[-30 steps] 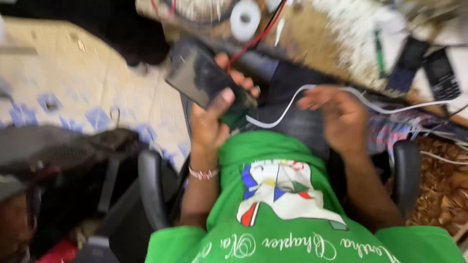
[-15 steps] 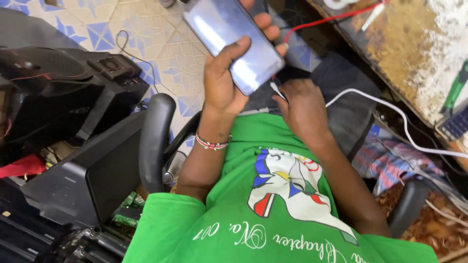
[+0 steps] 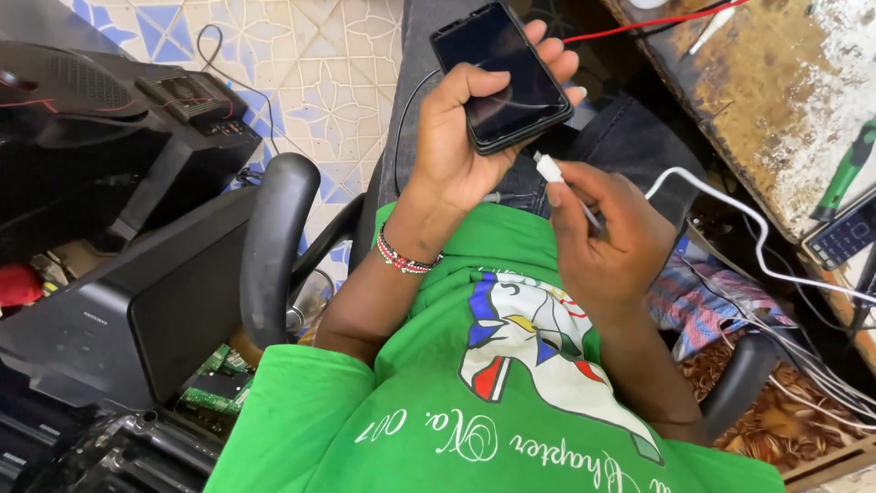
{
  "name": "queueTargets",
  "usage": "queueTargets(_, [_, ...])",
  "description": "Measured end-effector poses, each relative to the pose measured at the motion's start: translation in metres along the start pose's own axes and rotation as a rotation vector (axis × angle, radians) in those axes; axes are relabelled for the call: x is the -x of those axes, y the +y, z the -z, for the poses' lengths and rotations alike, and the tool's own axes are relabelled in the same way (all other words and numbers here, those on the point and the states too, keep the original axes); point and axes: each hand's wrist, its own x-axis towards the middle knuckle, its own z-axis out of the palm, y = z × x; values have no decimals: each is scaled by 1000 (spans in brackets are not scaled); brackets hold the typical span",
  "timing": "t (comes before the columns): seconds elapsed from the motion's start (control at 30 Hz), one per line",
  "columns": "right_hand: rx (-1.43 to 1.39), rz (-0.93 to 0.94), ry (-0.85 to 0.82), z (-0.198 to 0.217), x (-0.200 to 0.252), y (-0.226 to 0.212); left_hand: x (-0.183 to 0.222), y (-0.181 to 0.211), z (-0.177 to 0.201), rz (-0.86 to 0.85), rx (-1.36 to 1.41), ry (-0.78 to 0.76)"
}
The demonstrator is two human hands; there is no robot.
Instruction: Testing the charging functionality of multiple mobile phones by connecting them to power cables at a repair bench.
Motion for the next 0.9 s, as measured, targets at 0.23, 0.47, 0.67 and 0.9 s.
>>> queueTargets(0.23, [-220,-110,43,-11,2,3,3,-4,-3,116,34,308])
queueTargets(0.47, [13,141,37,-7,-7,29,3,-22,10,136,72,-8])
queueTargets(0.67, [0,158,82,-6,-7,34,6,-22,-18,250,-77,314])
queueTargets(0.9, [38,139,43,-2,-7,33,9,-28,-4,219,76,46])
